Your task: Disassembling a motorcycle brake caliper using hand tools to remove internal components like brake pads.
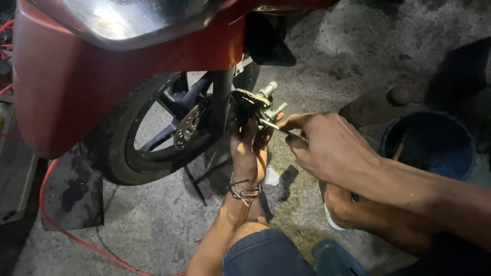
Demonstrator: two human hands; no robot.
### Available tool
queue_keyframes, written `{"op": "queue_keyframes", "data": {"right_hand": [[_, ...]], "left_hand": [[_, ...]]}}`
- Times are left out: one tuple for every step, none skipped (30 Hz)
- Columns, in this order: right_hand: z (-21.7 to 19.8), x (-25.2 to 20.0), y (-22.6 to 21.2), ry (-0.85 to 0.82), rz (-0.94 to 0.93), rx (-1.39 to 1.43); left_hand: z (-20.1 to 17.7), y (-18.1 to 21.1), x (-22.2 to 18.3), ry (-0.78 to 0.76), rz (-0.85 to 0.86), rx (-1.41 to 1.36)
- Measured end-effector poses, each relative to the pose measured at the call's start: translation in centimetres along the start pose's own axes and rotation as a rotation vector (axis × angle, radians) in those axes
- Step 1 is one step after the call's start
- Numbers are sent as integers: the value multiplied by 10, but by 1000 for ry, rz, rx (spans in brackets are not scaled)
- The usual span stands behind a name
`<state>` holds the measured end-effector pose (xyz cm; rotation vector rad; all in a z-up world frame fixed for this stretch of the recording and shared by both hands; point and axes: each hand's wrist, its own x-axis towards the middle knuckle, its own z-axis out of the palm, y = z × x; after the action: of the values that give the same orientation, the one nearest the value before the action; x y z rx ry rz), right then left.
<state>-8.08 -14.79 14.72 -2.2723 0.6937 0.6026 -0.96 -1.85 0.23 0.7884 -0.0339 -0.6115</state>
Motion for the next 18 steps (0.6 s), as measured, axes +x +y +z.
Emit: {"op": "queue_keyframes", "data": {"right_hand": [[8,4,10,36,-68,-35],[16,7,21,73,-136,-69],[9,2,10,72,-131,-67],[2,-2,0,27,-48,-29],[-6,-6,-11,-13,32,7],[-3,-4,-10,-10,33,5],[1,-3,-8,10,-1,39],[4,-1,-6,30,-36,74],[6,-2,-5,29,-33,74],[7,-2,-5,38,-32,70],[7,0,-6,50,-38,60],[12,2,-4,51,-44,56],[19,3,0,61,-79,36],[25,4,3,71,-113,16],[30,6,9,72,-112,12],[35,8,15,91,-156,-18],[39,11,21,116,-198,-48],[37,14,23,124,-196,-52]], "left_hand": [[1,0,-1,-11,6,43],[2,0,-2,-21,12,85],[-1,-5,-2,-21,7,85],[-5,-10,-3,120,-21,13],[-8,-15,-1,257,-45,-62],[-6,-15,-1,254,-45,-65],[-5,-15,-1,253,-44,-71],[-3,-15,-2,253,-43,-77],[-3,-14,-3,254,-46,-77],[-2,-12,-4,279,-55,-47],[-1,-8,-2,303,-55,-19],[10,-3,-2,303,-48,-22],[22,2,-4,317,-19,-46],[33,7,-6,331,10,-70],[7,-8,1,330,9,-75],[-18,-23,9,349,-17,-82],[-41,-38,20,361,-43,-89],[-39,-40,26,353,-43,-93]]}}
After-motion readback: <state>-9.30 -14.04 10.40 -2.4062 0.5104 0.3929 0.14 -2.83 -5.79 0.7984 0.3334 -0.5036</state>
